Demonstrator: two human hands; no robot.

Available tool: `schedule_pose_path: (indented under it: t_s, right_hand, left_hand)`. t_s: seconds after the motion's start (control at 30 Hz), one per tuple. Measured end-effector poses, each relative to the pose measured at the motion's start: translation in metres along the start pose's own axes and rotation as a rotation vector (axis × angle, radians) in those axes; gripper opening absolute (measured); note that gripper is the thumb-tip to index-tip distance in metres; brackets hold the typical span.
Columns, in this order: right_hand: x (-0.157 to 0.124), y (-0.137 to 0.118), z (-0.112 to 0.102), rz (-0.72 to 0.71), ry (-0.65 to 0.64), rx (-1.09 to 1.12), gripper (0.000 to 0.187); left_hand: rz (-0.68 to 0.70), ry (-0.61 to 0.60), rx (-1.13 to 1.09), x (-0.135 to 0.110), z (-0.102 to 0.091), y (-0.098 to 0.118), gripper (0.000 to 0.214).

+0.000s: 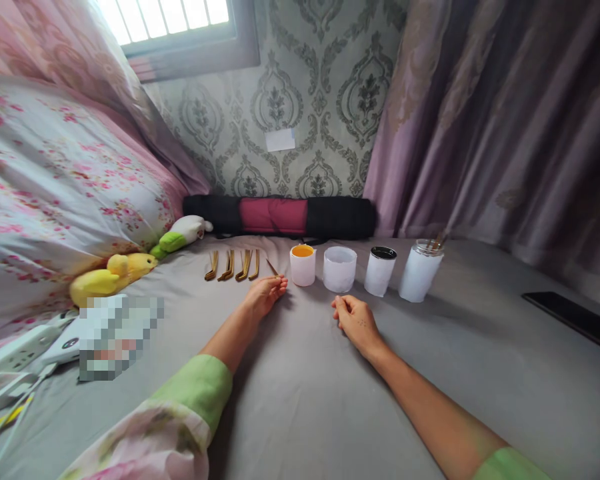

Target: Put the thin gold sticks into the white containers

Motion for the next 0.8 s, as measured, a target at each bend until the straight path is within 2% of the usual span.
schedule_pose_path:
  t_s: [0.3,0.63,0.8]
  right_hand:
    - [-0.002,0.0,0.0,0.024,-0.007,0.043,0.039]
    - [-0.004,-0.004,0.0,0.057,-0.02,0.093,0.038]
    - [-0.005,-0.006,0.0,0.063,-0.023,0.126,0.038]
  left_hand:
    - [0.166,-0.041,-0.005,-0.022,0.008,-0.012,0.008]
    - [0.396,-0.03,0.118,-0.046,0.014,-0.012,0.03]
    - [0.514,-0.045,0.22,-0.057,0.021,-0.007,0.032]
Point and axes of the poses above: each hand's wrist, its own x-axis towards the middle knuckle, its own z-axis out of the palm, y = z × x, the point moved 7 cm from there along x, towards the middle knuckle, and after that the axes turned 8 degrees about -z, right-handed, at the moved point
